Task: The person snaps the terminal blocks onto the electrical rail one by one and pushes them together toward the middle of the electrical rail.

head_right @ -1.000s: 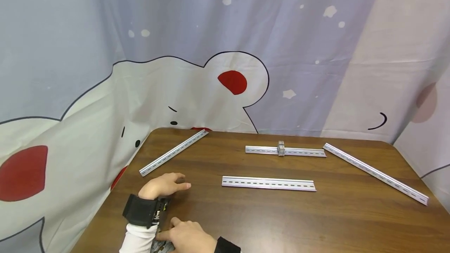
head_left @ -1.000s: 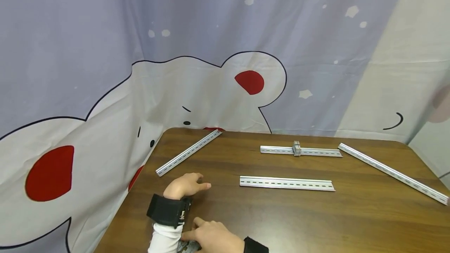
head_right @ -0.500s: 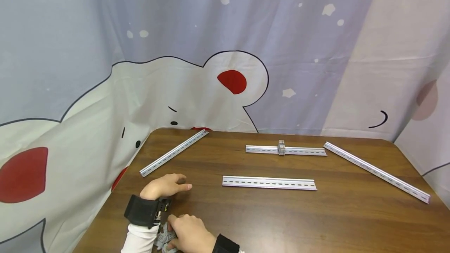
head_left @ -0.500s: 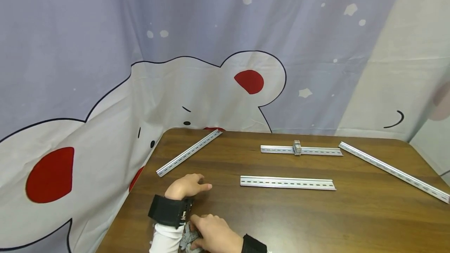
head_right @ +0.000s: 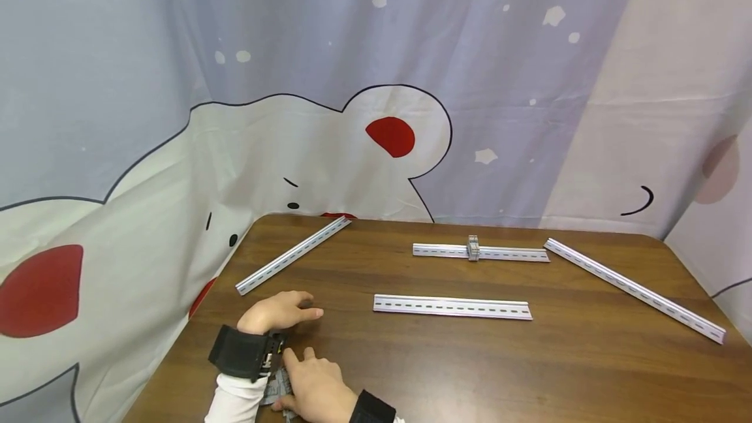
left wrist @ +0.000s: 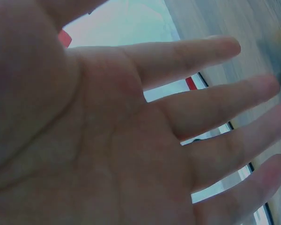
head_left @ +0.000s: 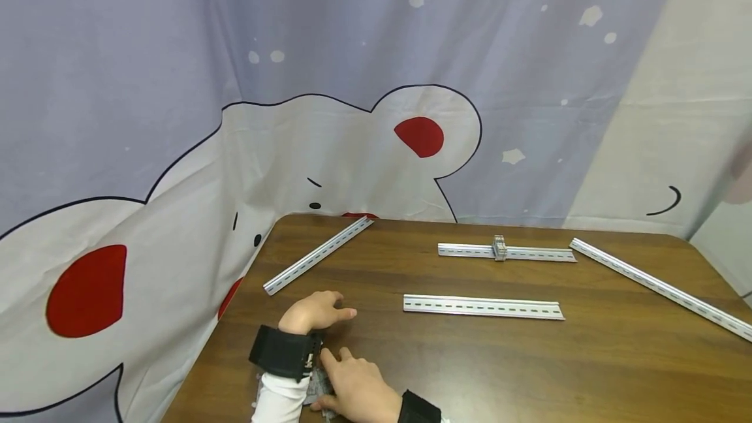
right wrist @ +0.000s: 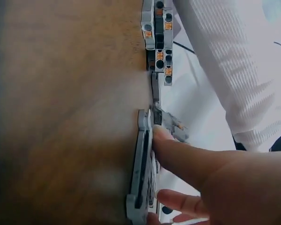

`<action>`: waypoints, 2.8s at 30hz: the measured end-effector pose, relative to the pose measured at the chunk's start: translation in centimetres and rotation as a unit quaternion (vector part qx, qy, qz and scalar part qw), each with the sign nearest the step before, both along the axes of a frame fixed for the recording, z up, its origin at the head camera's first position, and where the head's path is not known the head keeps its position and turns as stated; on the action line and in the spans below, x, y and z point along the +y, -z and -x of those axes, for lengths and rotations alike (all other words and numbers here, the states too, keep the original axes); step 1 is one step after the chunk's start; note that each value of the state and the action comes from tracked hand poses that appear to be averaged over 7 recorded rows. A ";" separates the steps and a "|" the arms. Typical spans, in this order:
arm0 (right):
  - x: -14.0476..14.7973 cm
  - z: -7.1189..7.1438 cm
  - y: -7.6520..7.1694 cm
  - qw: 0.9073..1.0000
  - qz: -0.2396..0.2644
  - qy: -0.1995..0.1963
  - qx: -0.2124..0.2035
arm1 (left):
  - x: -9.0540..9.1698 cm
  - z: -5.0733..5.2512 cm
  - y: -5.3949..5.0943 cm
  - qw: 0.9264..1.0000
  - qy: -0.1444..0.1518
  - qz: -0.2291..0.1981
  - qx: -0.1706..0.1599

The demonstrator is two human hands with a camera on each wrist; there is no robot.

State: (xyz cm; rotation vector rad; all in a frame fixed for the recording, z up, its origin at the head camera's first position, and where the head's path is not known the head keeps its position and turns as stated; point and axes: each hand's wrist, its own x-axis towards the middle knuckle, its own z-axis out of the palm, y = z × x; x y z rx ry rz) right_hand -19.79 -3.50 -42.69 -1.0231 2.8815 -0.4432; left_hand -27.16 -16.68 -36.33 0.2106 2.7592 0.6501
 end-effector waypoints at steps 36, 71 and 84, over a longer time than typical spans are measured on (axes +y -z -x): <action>0.1 2.0 0.2 0.994 0.096 0.033 -0.026 | 0.0 0.2 0.2 1.000 0.000 -0.009 0.007; 12.6 9.6 -3.3 0.921 0.336 0.146 -0.134 | 5.5 0.6 1.8 0.984 0.115 -0.063 0.123; 13.1 10.0 -2.5 0.934 0.223 0.280 0.016 | 10.4 1.7 3.2 0.965 0.103 0.031 0.240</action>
